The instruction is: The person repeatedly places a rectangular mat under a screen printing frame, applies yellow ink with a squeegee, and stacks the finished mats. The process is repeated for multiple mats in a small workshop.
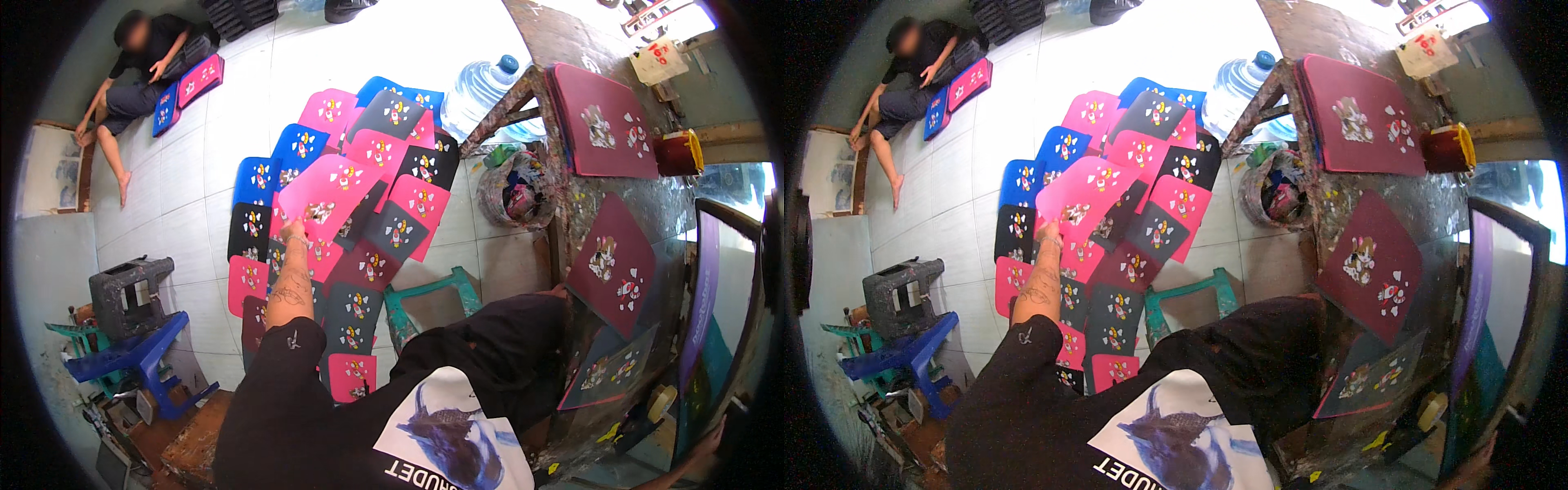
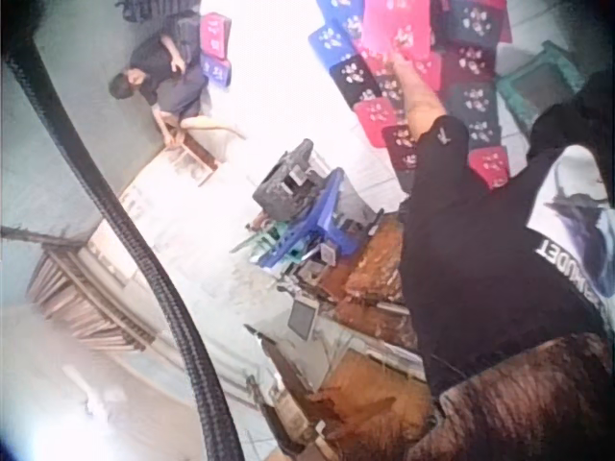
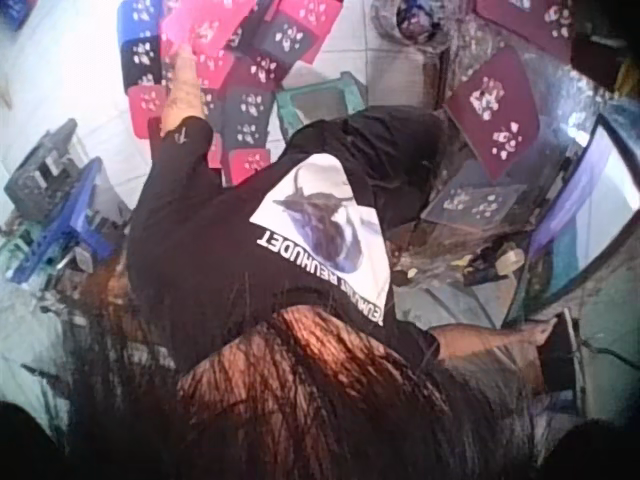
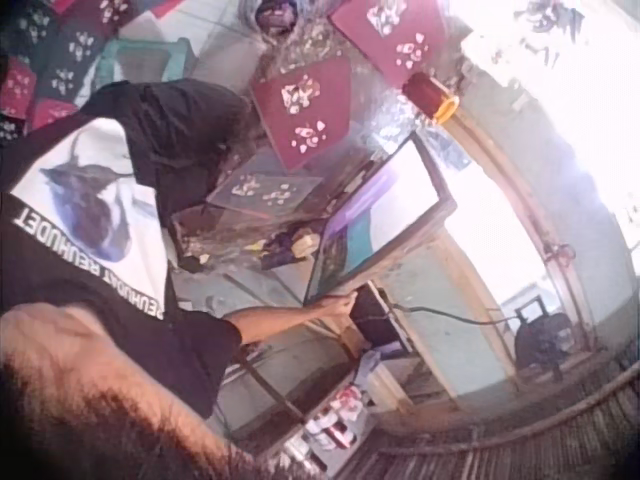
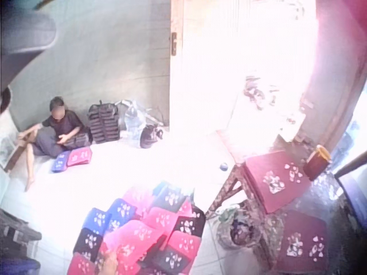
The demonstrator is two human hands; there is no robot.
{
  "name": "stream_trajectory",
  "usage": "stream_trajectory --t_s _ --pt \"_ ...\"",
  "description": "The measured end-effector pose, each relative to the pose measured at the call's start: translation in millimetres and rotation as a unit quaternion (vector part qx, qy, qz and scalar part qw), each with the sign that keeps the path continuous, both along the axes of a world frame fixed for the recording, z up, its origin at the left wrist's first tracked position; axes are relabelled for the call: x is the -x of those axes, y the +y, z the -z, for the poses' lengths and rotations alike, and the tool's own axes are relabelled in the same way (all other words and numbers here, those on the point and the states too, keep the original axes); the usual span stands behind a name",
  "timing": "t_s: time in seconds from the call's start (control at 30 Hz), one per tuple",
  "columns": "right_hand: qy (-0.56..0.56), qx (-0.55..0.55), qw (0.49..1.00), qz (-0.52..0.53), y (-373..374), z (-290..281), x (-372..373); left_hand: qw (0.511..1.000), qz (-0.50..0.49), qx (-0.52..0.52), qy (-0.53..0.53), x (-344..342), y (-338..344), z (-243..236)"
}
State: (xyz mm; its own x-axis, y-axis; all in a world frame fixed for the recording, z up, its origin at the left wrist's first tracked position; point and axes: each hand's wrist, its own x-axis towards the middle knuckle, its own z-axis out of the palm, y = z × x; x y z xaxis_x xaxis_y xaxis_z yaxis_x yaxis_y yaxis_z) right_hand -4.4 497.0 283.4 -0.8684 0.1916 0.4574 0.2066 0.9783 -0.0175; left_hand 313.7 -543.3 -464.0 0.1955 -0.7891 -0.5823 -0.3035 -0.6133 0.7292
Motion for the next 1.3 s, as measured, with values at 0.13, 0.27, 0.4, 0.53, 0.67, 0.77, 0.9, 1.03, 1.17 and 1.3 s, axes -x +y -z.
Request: stream_trajectory --t_s 0.13,0.27,0.4,0.53,0.67,0.77,0.9,1.03,1.17,1.3 --pt "0.028 0.004 0.999 0.017 -13.6 9.1 0.0 0.994 -0.038 -0.063 -0.084 -64.5 32.6 30.1" --pt "0.054 -0.003 0.998 0.034 -25.8 13.0 -3.3 0.973 -0.003 -0.134 -0.188 -121.6 53.1 31.6" --pt "0.088 0.002 0.996 0.029 -20.9 23.6 -18.4 0.939 0.127 -0.036 -0.318 -94.0 66.6 4.7" --pt "-0.013 0.077 0.994 -0.071 -21.9 16.7 -6.5 0.939 0.237 0.231 -0.090 25.2 122.8 -37.1" --pt "0.030 0.047 0.996 -0.075 -95.3 24.4 -1.6 0.770 0.485 0.382 0.157 178.9 210.4 -253.5" --pt "0.067 0.045 0.994 -0.067 -148.7 4.8 -9.7 0.532 0.689 0.417 0.261 252.6 286.4 -365.1" --pt "0.073 0.040 0.995 -0.054 -139.1 4.0 -6.6 0.243 0.765 0.546 0.241 324.8 378.3 -409.5" --pt "0.062 0.022 0.996 -0.055 -153.4 -6.3 3.6 0.163 0.803 0.545 0.175 366.6 420.9 -396.3" --pt "0.070 -0.005 0.994 -0.079 -143.4 -12.2 5.6 0.110 0.842 0.495 0.185 350.9 435.3 -403.6" --pt "0.096 0.026 0.992 -0.079 -161.0 -20.2 12.1 0.120 0.843 0.500 0.160 343.8 437.5 -398.1"
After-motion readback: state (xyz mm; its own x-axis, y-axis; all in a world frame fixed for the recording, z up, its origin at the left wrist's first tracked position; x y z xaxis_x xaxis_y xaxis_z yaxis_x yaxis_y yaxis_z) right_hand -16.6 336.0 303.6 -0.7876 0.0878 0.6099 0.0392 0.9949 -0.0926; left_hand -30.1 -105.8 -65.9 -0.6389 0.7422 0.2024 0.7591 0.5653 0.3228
